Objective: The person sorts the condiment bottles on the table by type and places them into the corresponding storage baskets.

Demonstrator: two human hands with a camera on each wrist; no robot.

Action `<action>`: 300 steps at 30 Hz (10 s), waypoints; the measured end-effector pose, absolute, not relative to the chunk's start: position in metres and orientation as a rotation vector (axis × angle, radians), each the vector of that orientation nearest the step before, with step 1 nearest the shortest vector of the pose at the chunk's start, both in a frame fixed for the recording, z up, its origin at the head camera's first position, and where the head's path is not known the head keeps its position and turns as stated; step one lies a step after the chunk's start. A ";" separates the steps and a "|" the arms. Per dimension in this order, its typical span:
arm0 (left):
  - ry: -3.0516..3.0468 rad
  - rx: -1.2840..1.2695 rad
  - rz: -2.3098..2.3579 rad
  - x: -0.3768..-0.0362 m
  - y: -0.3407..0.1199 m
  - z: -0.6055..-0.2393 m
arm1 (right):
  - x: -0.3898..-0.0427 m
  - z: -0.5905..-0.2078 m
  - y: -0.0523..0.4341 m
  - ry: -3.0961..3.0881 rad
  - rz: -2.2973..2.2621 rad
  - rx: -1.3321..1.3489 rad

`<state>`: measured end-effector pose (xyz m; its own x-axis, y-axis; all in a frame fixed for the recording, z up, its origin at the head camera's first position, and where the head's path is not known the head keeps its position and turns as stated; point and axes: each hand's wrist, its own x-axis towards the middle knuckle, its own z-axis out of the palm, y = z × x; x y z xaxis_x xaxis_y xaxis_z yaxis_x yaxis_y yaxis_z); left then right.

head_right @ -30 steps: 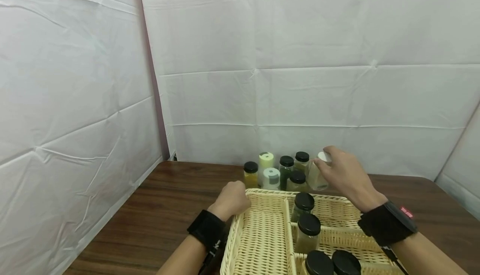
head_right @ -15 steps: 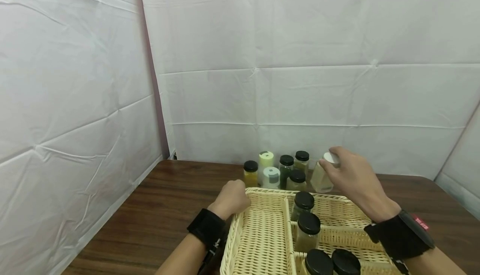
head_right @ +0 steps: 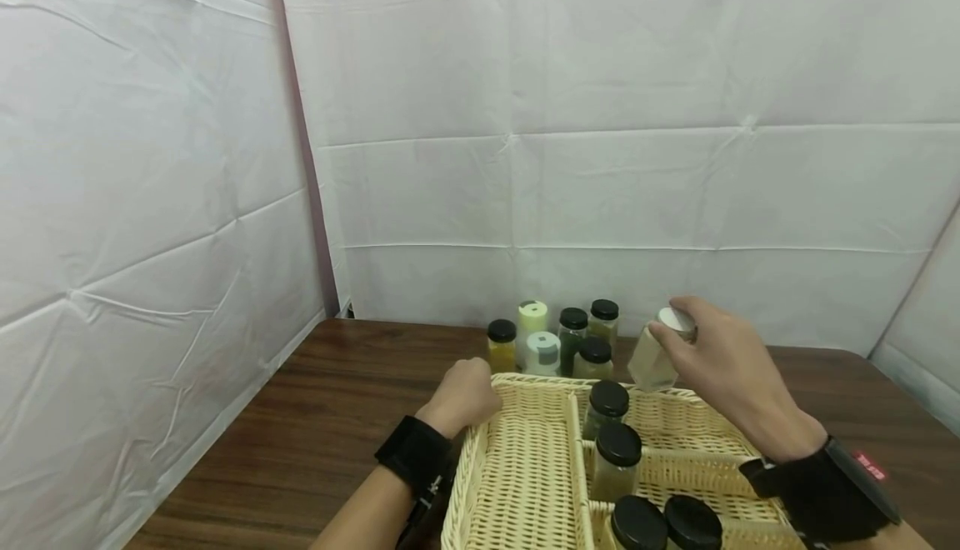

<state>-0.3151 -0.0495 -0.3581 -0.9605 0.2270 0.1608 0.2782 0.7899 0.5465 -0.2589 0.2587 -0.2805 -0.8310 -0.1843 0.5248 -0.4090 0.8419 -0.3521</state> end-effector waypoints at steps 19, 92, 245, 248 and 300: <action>-2.920 -0.463 -0.880 -0.314 -0.040 -0.360 | -0.223 -0.286 0.266 -2.488 0.604 0.332; -2.932 -0.417 -0.818 -0.319 -0.052 -0.352 | -0.200 -0.268 0.270 -2.754 0.664 0.440; -2.931 -0.477 -0.906 -0.316 -0.046 -0.351 | -0.206 -0.262 0.298 -2.812 0.542 0.454; -2.904 -0.488 -0.898 -0.321 -0.048 -0.356 | -0.212 -0.261 0.296 -2.767 0.525 0.511; -2.897 -0.491 -0.884 -0.314 -0.055 -0.349 | -0.360 -0.259 0.255 -2.654 0.455 0.574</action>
<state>-0.3140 -0.0551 -0.3490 -0.9462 0.2804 0.1613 0.3227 0.7830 0.5318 -0.3601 0.2546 -0.2593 -0.8418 -0.3244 0.4314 -0.4497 0.8636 -0.2280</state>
